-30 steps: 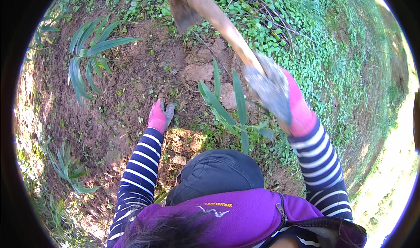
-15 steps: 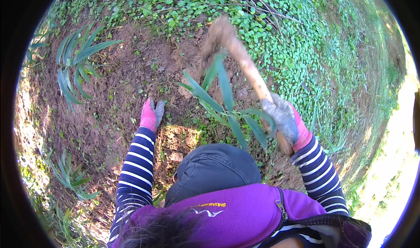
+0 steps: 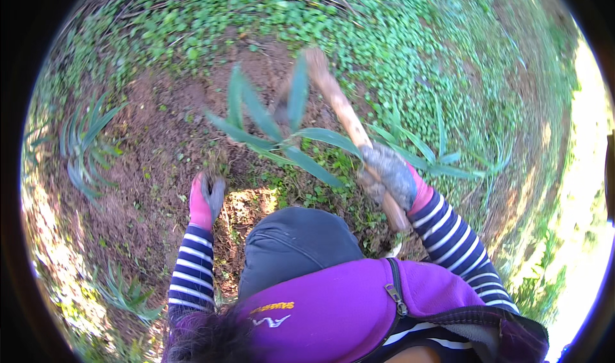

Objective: The person plants small green seedlings in a garden bed. They use a hoe to dig holes, place the seedlings, and cover the roots with soil, repeating the process for multiple plants.

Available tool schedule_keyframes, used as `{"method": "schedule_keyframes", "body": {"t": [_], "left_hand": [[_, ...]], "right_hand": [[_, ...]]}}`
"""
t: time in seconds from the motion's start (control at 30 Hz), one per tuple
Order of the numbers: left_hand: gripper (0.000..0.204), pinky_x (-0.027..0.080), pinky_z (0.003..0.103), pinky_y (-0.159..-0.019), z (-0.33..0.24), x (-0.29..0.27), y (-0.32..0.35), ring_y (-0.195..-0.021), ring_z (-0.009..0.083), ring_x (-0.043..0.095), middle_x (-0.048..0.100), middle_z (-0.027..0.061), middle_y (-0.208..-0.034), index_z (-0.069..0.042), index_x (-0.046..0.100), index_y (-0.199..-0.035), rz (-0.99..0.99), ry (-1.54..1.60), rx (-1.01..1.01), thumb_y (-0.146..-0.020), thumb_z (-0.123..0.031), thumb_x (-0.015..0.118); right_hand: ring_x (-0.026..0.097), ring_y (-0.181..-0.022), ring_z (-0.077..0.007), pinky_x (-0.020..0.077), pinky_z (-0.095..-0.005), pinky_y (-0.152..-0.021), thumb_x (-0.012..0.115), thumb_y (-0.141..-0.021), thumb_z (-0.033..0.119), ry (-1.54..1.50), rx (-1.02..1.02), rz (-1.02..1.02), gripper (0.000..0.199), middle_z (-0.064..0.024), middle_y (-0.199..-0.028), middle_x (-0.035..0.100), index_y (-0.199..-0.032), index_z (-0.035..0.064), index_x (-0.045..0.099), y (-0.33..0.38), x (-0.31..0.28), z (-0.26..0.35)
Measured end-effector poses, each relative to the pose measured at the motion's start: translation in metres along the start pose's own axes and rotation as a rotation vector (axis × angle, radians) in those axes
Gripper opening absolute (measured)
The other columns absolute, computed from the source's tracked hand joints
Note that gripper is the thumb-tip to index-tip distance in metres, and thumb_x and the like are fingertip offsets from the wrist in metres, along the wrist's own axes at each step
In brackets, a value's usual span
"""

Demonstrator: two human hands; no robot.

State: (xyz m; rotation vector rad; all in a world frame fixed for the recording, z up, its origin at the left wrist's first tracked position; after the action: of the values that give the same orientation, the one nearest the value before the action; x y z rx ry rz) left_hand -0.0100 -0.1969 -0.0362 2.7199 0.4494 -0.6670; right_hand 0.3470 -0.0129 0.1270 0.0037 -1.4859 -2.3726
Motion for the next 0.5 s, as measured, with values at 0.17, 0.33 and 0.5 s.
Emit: {"method": "schedule_keyframes", "body": {"t": [0.17,0.33,0.5], "left_hand": [[0.028,0.053,0.040,-0.077,-0.078,0.020,0.022,-0.088,0.0329,0.064,0.064,0.0151,-0.100,-0.002,0.062,-0.101,0.207,-0.284,0.327,-0.078,-0.012,0.076],[0.037,0.052,0.041,-0.085,-0.103,0.098,0.013,-0.102,0.0325,0.063,0.058,0.0141,-0.122,-0.008,0.060,-0.116,0.641,-0.199,0.305,-0.082,-0.019,0.071],[0.050,0.050,0.046,-0.088,-0.181,0.151,0.006,-0.108,0.0332,0.061,0.055,0.0134,-0.131,-0.016,0.053,-0.131,0.830,-0.273,0.719,-0.084,-0.020,0.068]], "right_hand": [[0.044,-0.048,-0.0067,0.0376,-0.0230,-0.043,0.053,-0.101,0.035,0.026,-0.450,0.119,0.028,0.0017,-0.066,0.051,-0.110,0.0081,0.055,0.023,-0.008,0.038],[0.045,-0.055,-0.0057,0.0376,-0.0230,-0.048,0.055,-0.099,0.042,0.219,-0.122,0.001,0.049,0.0034,-0.068,0.052,-0.130,0.0036,0.054,0.028,-0.020,-0.027],[0.043,-0.048,-0.0054,0.0376,-0.0224,-0.043,0.059,-0.099,0.036,-0.165,-0.131,0.072,0.038,0.0032,-0.064,0.049,-0.122,0.0061,0.055,0.046,-0.025,-0.025]]}}
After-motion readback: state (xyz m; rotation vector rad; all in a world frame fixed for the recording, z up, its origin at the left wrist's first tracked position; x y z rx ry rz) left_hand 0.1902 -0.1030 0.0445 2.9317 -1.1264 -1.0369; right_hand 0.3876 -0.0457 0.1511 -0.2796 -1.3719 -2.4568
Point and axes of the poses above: each hand's wrist, its own y-axis away from the middle knuckle, its own x-axis out of the palm, z = x × y, the point moved 6 cm from there along -y, towards the middle knuckle
